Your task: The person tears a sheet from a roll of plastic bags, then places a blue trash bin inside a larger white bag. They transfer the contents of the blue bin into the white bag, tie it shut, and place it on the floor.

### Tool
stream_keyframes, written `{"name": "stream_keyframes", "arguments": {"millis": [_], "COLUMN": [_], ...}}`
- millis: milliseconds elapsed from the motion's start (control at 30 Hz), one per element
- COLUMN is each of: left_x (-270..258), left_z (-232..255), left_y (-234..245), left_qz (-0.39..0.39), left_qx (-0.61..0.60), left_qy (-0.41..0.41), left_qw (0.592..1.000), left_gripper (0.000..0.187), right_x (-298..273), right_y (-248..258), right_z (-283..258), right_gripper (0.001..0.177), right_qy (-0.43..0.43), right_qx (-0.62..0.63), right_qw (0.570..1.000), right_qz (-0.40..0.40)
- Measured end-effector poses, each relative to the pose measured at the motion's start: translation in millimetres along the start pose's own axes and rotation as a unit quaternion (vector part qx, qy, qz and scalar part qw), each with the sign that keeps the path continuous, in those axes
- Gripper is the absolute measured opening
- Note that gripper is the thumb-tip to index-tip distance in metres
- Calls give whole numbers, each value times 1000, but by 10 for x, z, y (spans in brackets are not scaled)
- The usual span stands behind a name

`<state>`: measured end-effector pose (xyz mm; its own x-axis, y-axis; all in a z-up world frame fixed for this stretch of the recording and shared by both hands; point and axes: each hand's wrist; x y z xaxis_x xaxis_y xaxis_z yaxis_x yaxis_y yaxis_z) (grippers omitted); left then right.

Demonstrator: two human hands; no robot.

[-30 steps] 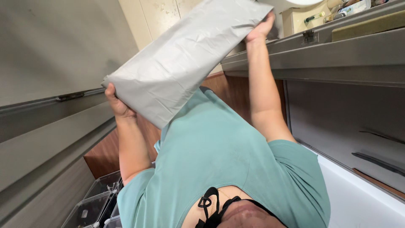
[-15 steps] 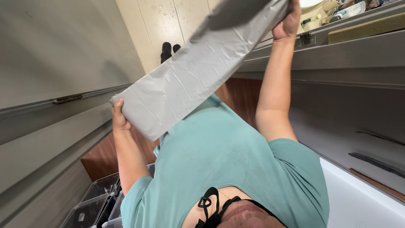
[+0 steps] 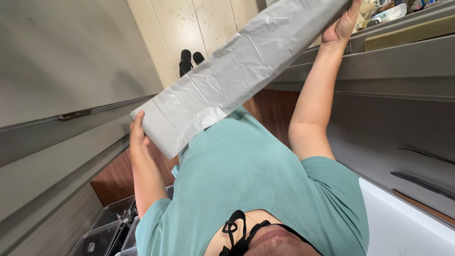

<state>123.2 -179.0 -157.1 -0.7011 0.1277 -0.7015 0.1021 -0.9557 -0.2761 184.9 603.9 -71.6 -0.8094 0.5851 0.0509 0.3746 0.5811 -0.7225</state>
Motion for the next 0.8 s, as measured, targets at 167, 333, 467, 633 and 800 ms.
{"name": "stream_keyframes", "arguments": {"millis": [167, 333, 467, 633, 800], "left_x": [37, -262, -657, -816, -652], "left_z": [225, 725, 1078, 1175, 1076], "left_y": [-441, -1566, -2378, -2832, -2776], "left_qz": [-87, -242, -374, -376, -360], "left_qx": [-64, -19, 44, 121, 168], "left_qy": [10, 3, 21, 10, -25], "left_qw": [994, 970, 926, 919, 917], "left_gripper": [59, 62, 61, 63, 57], "right_x": [-75, -702, -1213, -1387, -1319], "right_y": [-148, -987, -2238, -3046, -3058], "right_z": [253, 1268, 1516, 1389, 1062], "right_gripper": [56, 99, 70, 78, 51], "right_qy": [-53, -25, -128, -238, -288], "right_qx": [-599, -819, -470, -290, -498], "right_qw": [775, 572, 809, 838, 729], "right_qz": [191, -34, -329, -397, -372]}}
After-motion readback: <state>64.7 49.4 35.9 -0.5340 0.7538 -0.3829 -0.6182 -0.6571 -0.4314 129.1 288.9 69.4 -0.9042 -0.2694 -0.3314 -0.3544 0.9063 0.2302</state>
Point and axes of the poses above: each hand's wrist, its own x-axis towards the middle knuckle, its own y-axis out of the back of the hand, z = x × y
